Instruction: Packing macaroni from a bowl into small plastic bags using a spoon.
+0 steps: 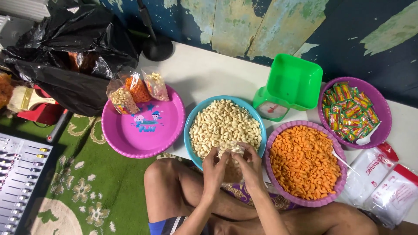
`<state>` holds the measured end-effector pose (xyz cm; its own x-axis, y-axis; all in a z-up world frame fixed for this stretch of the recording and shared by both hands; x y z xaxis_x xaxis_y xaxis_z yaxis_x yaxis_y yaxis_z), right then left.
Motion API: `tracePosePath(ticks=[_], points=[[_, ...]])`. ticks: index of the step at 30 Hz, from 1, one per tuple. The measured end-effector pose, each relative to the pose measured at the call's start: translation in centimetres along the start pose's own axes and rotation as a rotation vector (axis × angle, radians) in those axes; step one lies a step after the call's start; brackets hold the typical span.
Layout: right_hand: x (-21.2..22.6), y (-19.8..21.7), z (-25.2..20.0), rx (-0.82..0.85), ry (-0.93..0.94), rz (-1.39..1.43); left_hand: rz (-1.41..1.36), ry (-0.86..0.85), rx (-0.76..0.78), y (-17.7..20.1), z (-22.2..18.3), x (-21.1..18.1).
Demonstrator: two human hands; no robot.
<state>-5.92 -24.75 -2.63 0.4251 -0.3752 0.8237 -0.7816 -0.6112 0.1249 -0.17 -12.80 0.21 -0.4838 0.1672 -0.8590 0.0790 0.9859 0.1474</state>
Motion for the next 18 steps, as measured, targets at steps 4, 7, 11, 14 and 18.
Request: tracePosePath(ticks=[4,7,11,14,18], points=[[0.4,-0.3,-0.3,-0.04,-0.014,-0.053,-0.081,0.02,-0.048,-0.1,-0.7,-0.9],[0.3,-0.4,-0.4,-0.044,-0.001,-0.048,-0.107,-0.008,-0.071,-0.1,-1.1,-1.1],[0.8,-0.9,-1.0,-0.06,-0.048,0.064,-0.124,0.027,-0.104,0.0,-1.7,-1.8],[0.7,-1.1,-1.1,-0.093,-0.064,0.076,-0.156,0.016,-0.147,0.0,-1.4,-0.7],[-0.6,-1.0,-0.2,-0.107,-0.088,0.105,-0.187,-0.018,-0.193,-0.2,-1.0,0.4]])
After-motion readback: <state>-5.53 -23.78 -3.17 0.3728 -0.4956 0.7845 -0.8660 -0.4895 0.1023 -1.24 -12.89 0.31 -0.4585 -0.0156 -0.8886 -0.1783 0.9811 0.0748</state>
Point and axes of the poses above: each hand's wrist, its own z-axis towards the middle knuckle, its own y-axis out of the back of the hand, x = y × z, the point moved 4 cm from there along z, towards the middle knuckle, and after that the axes turned 12 degrees about -x, right-handed, at the moved point
